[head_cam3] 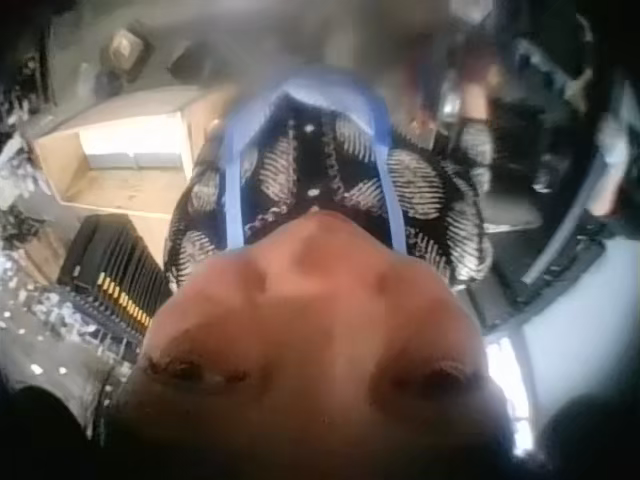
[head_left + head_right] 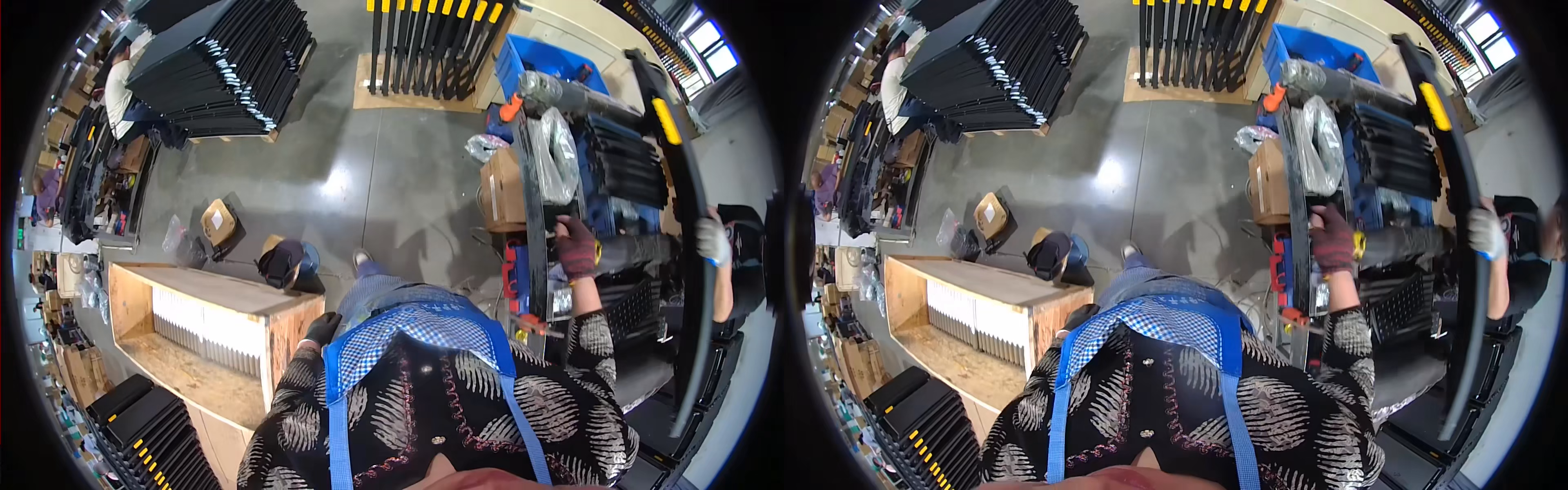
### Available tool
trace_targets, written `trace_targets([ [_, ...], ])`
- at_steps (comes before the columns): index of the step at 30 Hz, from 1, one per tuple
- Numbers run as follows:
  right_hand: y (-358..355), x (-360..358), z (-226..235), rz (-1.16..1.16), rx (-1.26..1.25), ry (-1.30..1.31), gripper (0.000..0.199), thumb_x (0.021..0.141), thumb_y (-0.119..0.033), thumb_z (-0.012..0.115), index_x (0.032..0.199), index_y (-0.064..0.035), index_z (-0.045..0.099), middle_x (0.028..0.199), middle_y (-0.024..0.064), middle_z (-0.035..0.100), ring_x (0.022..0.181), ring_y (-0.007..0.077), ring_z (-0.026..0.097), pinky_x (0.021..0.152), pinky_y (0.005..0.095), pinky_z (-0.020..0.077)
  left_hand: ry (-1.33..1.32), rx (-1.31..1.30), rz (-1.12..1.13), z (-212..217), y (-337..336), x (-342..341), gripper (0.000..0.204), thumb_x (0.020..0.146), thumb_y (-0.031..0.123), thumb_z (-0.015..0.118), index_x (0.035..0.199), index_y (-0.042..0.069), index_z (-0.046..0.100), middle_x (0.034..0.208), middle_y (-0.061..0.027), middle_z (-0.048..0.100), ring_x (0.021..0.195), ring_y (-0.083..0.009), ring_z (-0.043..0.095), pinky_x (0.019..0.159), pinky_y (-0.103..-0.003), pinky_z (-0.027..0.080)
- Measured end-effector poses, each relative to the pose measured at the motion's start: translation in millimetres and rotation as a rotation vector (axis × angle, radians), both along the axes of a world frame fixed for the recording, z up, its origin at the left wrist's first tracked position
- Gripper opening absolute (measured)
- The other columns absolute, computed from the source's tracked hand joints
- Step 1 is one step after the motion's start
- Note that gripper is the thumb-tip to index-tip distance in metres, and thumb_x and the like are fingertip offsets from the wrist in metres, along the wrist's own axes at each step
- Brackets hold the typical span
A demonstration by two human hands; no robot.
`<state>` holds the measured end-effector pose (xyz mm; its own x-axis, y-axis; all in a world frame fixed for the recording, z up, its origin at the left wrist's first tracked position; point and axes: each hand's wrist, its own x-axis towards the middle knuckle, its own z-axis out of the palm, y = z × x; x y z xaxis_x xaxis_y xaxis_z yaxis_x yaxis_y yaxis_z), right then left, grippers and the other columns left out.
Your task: Assembling treadmill components using a pneumatic screwdriver and manual handling of parts.
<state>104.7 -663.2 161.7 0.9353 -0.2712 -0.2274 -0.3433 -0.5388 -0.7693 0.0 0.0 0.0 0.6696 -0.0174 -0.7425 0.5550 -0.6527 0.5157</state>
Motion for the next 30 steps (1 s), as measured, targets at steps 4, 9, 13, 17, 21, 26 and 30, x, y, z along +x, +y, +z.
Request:
trace_targets([
  [4,173,120,67,0.27,-0.507,-0.435,0.021,0.085,-0.017,0.056,0.102,-0.0075,0.063,0.096,0.0131,0.066,0.085,0.0271,0.065,0.076,0.0387,0.0502,-0.061,0.038,-0.333,-33,40,69,0.053,0.089,0.052,0.045,0.11,0.006,0.062,0.116,-0.0197,0.06,0.105,-0.0381,0.057,0.091,-0.043,0.044],
  [9,281,253,36,0.462,-0.528,-0.404,0.024,0.081,-0.021,0.057,0.102,-0.0113,0.061,0.095,0.0113,0.064,0.088,0.0312,0.062,0.076,0.0411,0.0494,-0.287,0.174,-0.657,-82,118,208,0.05,0.089,0.049,0.047,0.113,0.008,0.062,0.116,-0.0187,0.06,0.107,-0.038,0.055,0.091,-0.043,0.044],
  [13,326,318,46,0.528,-0.488,-0.261,0.025,0.08,-0.022,0.058,0.103,-0.0122,0.06,0.098,0.0112,0.064,0.091,0.0306,0.061,0.076,0.0409,0.0494,-0.324,0.205,-0.574,-35,134,331,0.05,0.089,0.048,0.048,0.116,0.008,0.06,0.119,-0.0192,0.058,0.11,-0.0366,0.054,0.093,-0.042,0.043],
  [17,350,405,58,0.524,-0.502,-0.241,0.024,0.08,-0.022,0.059,0.102,-0.0123,0.061,0.098,0.0113,0.064,0.091,0.03,0.061,0.075,0.0401,0.0496,-0.238,0.127,-0.132,-13,147,433,0.051,0.089,0.047,0.049,0.119,0.006,0.058,0.12,-0.02,0.057,0.112,-0.036,0.054,0.096,-0.04,0.042],
  [21,356,483,63,0.489,-0.482,-0.358,0.025,0.08,-0.022,0.06,0.102,-0.0117,0.062,0.097,0.0115,0.064,0.091,0.0298,0.061,0.075,0.0393,0.0498,-0.362,0.079,-0.175,-3,150,508,0.052,0.089,0.045,0.05,0.118,0.002,0.058,0.119,-0.0202,0.058,0.112,-0.0352,0.054,0.097,-0.039,0.041],
  [26,349,603,87,0.379,-0.218,-0.364,0.031,0.078,-0.02,0.066,0.107,-0.0092,0.062,0.097,0.0119,0.063,0.091,0.0284,0.062,0.08,0.0347,0.049,-0.235,-0.053,-0.183,-20,149,560,0.049,0.089,0.043,0.051,0.115,0.002,0.06,0.116,-0.0198,0.06,0.11,-0.0351,0.055,0.095,-0.038,0.043],
  [30,363,726,128,0.441,-0.389,-0.662,0.035,0.08,-0.021,0.066,0.113,-0.0093,0.059,0.105,0.0116,0.061,0.1,0.0296,0.059,0.085,0.0348,0.0472,-0.151,-0.002,-0.211,-70,204,563,0.05,0.089,0.042,0.052,0.117,0.001,0.058,0.119,-0.0212,0.058,0.112,-0.0339,0.054,0.095,-0.038,0.042],
])
